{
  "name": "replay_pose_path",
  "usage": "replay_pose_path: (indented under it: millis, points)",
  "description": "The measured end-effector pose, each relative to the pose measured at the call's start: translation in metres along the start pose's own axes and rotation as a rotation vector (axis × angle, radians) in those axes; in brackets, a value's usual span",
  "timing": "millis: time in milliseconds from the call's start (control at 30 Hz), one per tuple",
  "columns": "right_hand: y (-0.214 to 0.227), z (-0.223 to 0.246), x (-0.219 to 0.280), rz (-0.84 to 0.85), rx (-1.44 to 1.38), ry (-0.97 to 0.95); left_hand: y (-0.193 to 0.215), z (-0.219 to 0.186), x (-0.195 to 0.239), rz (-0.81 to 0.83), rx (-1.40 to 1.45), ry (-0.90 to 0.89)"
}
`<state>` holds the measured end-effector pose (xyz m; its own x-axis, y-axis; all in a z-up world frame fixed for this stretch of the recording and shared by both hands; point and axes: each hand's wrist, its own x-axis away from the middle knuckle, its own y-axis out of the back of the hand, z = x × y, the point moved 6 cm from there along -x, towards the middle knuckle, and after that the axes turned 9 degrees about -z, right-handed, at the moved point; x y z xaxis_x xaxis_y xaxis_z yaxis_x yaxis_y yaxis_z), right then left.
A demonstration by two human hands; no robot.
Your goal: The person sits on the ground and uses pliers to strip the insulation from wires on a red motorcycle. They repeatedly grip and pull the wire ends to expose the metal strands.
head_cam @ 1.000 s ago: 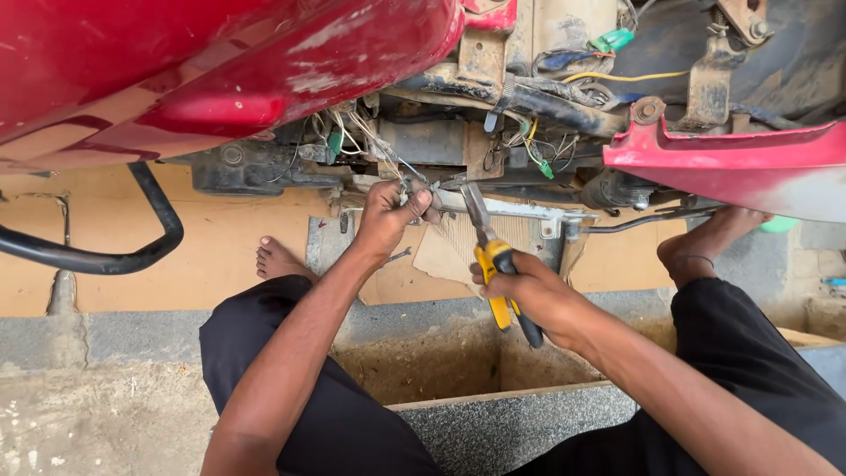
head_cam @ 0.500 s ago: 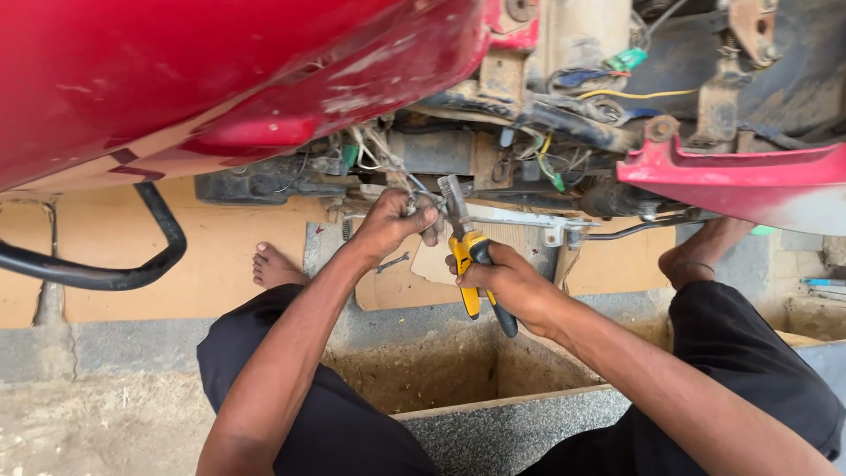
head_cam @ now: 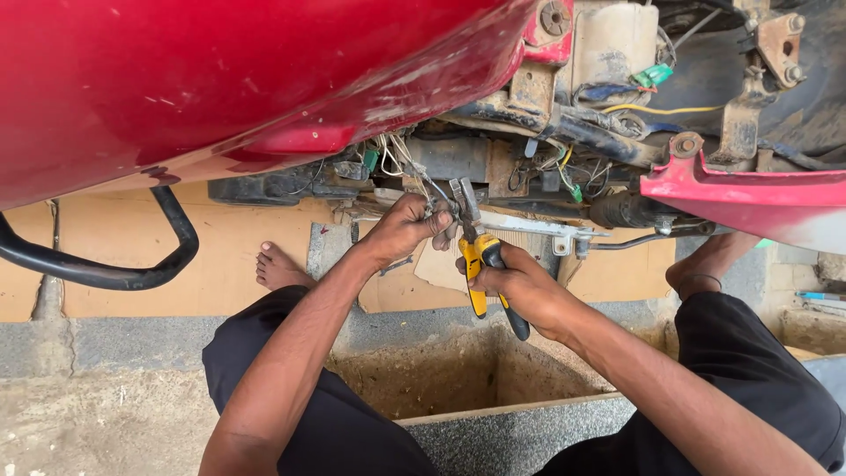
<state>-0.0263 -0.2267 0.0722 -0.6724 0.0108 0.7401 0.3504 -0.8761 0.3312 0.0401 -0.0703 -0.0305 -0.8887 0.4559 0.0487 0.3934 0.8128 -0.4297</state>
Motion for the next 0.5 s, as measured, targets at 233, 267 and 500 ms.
replay_pose_path:
  millis: [233, 267, 500]
  points:
    - [0.006, -0.001, 0.002, -0.039, 0.087, -0.013, -0.002, 0.002, 0.0, 0.033, 0.031, 0.024]
    - [0.007, -0.004, 0.001, -0.045, 0.143, -0.003, -0.002, 0.003, 0.001, 0.055, 0.042, 0.029]
    - [0.004, -0.006, 0.004, -0.001, 0.15, 0.075, -0.008, -0.006, 0.002, 0.096, 0.033, 0.004]
